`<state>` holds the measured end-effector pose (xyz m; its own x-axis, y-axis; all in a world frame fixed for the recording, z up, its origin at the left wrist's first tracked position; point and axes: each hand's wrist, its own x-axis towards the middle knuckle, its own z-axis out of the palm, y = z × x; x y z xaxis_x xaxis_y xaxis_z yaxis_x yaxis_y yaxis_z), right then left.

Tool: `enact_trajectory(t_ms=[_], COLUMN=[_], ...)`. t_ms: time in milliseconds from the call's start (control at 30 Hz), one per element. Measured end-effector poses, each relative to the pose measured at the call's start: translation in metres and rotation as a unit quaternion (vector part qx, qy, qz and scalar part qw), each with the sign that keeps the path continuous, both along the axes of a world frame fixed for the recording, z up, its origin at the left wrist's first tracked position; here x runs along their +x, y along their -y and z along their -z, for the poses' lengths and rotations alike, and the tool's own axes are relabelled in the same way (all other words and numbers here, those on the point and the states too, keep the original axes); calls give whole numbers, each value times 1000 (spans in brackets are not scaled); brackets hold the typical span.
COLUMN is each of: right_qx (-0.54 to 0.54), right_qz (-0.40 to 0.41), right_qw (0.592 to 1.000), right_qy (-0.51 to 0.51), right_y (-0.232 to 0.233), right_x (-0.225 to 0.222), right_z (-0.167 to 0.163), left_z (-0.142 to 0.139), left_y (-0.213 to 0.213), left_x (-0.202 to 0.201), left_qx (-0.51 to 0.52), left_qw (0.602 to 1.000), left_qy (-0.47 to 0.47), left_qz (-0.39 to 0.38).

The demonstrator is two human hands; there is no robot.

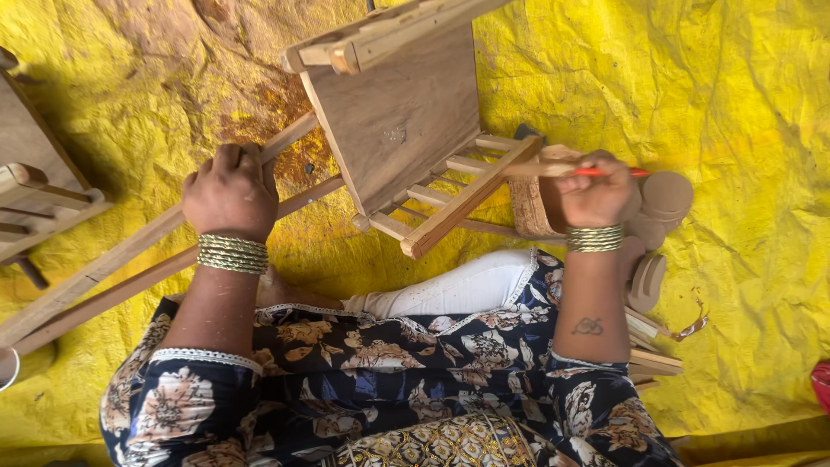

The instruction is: The person sits on a yellow tarp on the floor and applies stain to miniature wooden furniture pieces with a brush, dipping the brush into a container of stain and coating the surfaces of small wooden chairs, repositioning and turning the pieces to reach different sides.

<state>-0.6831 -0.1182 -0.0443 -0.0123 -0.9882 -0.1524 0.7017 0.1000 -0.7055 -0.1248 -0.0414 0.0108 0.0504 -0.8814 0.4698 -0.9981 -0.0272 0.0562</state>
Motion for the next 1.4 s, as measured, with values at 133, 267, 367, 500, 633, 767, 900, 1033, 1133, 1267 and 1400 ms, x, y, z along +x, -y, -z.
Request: enact_trajectory(t_ms=[133,267,367,500,633,767,900,1033,1133,1267,1400], right_qx=[-139,-301,-274,-218,-158,-188,-198,-220,-175,-199,-203], right_qz=[13,-117,-159,-191,-179,-194,-88,-70,-134,-7,24], right_qw=[979,931,928,909,921,905,901,936,900,837,903], right_qy=[-147,-171,-199,-298,-307,-328,-376,-266,-375,-510,-377], right_y=[-18,-35,-48,-62,-67,-62,-52,-51,-51,-38,-42], right_x=[57,108,135,149,155,149,133,133,128,105,102], right_z=[-5,-41,-66,-86,-81,-74,-69,-50,-43,-52,-51], left_z=[-2,-4,-5,-7,-7,-8,-8,-7,-7,-7,-5], left_y=[3,3,1,1,2,0,0,0,0,-1,1], left_x=[3,1,-1,0,0,-1,-1,-1,-1,-1,0], left_qx=[17,16,18,19,15,15,22,20,19,22,15], left_qw=[1000,1000,1000,1000,1000,1000,1000,1000,1000,1000,1000], left_qy=[-6,-9,-2,-9,-5,-11,-9,-11,-11,0,-13], left_qz=[2,11,11,11,13,14,9,13,12,5,11])
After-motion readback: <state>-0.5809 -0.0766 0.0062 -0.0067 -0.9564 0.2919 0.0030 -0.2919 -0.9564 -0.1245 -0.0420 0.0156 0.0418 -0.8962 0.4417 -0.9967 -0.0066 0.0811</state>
